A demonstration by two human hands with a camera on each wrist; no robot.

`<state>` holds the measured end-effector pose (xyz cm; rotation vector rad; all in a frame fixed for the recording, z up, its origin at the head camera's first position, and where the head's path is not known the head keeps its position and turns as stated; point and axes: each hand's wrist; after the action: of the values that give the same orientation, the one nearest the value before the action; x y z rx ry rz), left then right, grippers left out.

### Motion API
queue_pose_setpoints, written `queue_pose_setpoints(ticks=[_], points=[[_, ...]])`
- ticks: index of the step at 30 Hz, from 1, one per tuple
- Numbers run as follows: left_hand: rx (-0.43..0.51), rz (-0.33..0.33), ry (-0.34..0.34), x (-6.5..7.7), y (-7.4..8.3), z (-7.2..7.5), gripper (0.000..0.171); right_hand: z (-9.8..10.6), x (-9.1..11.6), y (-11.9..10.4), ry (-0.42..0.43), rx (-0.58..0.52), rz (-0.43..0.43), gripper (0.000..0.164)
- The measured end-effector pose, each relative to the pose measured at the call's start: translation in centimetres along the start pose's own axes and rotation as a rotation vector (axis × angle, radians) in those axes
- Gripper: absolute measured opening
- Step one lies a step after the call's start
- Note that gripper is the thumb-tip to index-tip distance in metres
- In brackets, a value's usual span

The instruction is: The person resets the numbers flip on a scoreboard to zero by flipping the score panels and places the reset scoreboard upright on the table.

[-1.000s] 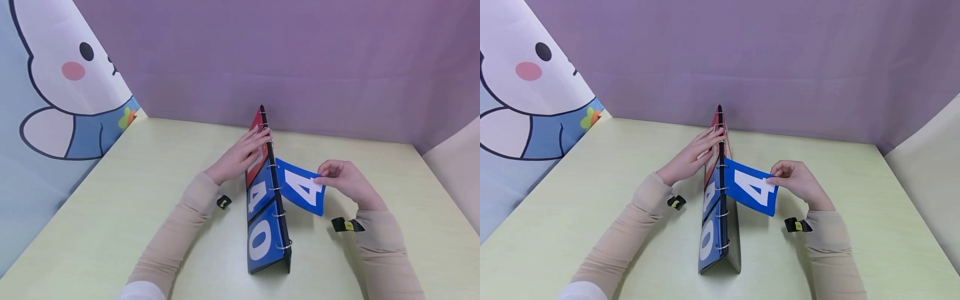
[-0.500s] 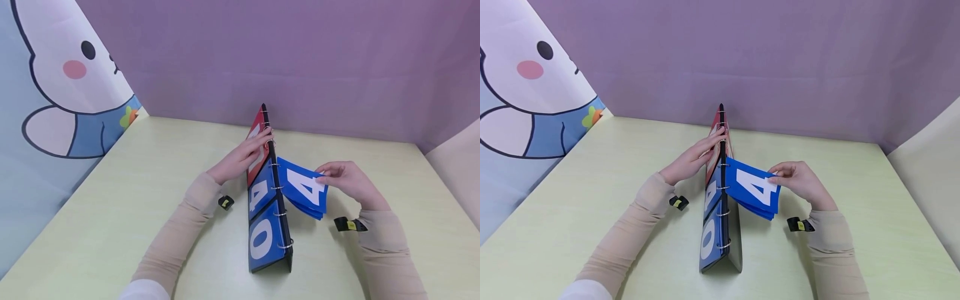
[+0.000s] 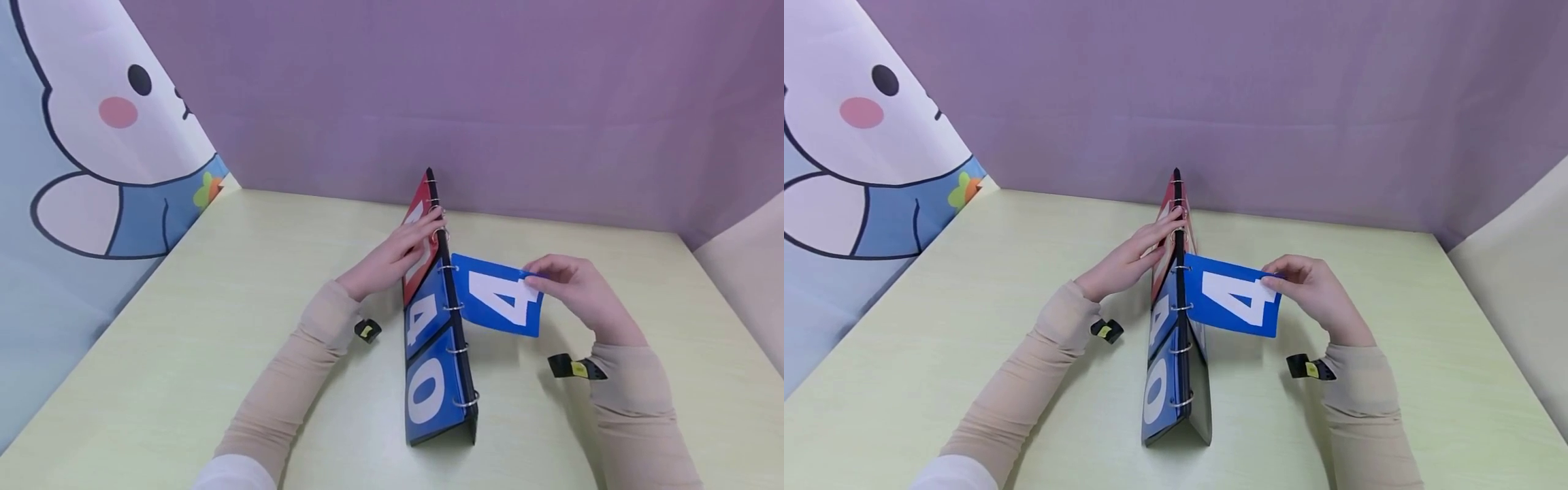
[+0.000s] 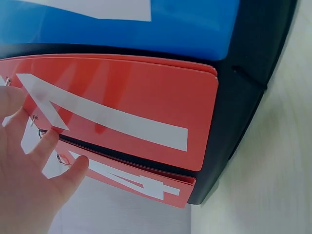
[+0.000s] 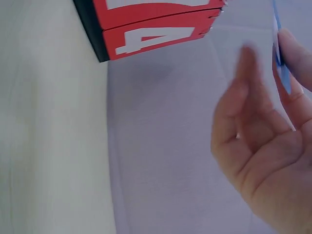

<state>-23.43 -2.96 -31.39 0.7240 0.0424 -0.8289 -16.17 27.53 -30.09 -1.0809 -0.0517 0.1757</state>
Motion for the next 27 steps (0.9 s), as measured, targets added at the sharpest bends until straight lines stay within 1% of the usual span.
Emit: queue_pose_setpoints(ticks=[2,3,5,6,8,10,11,13,15,17,18,19,21,22,24,26,27], points=[[0.009,0.009,-0.002,0.1,0.1,0.0,0.05,0.2,0.2,-0.1,0.012,-0.022,0.005,0.022],[0.017,0.011,-0.005,0.1,0.1,0.0,0.05,0.3,0.4,-0.1,0.017,-0.055,0.01,0.018],[0.027,0.011,-0.012,0.0,0.1,-0.1,0.05,0.5,0.6,-0.1,0.013,-0.208,0.038,0.012],[0.03,0.011,-0.015,0.0,0.0,-0.1,0.05,0.6,0.7,-0.2,0.007,-0.296,0.058,0.012],[0.031,0.011,-0.021,0.0,0.0,-0.1,0.05,0.9,1.0,-0.2,-0.015,-0.469,0.096,0.017],[0.027,0.012,-0.021,0.1,0.1,-0.1,0.05,1.4,1.2,-0.4,-0.071,-0.598,0.125,0.021],[0.024,0.012,-0.019,0.2,0.0,-0.1,0.05,1.5,1.4,-0.6,-0.091,-0.611,0.13,0.023],[0.014,0.014,-0.019,0.3,0.1,-0.1,0.051,1.9,1.8,-1.0,-0.139,-0.578,0.133,0.029],[0.005,0.012,-0.017,0.3,0.0,-0.1,0.052,2.3,2.3,-1.4,-0.185,-0.524,0.122,0.039],[0.004,0.009,-0.016,0.3,0.0,-0.1,0.052,2.5,2.8,-1.9,-0.195,-0.449,0.115,0.052],[0.002,0.008,-0.018,0.4,0.0,-0.1,0.053,2.6,3.0,-2.2,-0.202,-0.428,0.118,0.057],[0.003,0.008,-0.018,0.4,0.0,-0.1,0.053,2.7,3.3,-2.4,-0.21,-0.437,0.121,0.061],[0.005,0.005,-0.017,0.4,0.0,-0.1,0.053,2.7,3.7,-2.9,-0.213,-0.474,0.153,0.065],[0.005,0.003,-0.018,0.4,0.0,0.0,0.053,2.7,3.9,-3.1,-0.217,-0.519,0.182,0.066],[0.003,0.001,-0.018,0.4,0.0,0.0,0.053,2.4,4.1,-3.5,-0.222,-0.652,0.252,0.066],[0.001,0.002,-0.018,0.4,0.0,-0.1,0.053,1.8,4.3,-3.9,-0.201,-0.768,0.336,0.064],[0.001,0.005,-0.019,0.4,0.0,-0.1,0.054,1.4,4.4,-4.1,-0.176,-0.799,0.368,0.062]])
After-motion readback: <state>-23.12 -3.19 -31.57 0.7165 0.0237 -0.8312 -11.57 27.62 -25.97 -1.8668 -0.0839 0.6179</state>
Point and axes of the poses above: each hand's wrist, its own x-axis away from the middle knuckle, its own z-axis out of the back of the hand, y = z × x, and after that the axes turned 9 degrees about -x, right-handed
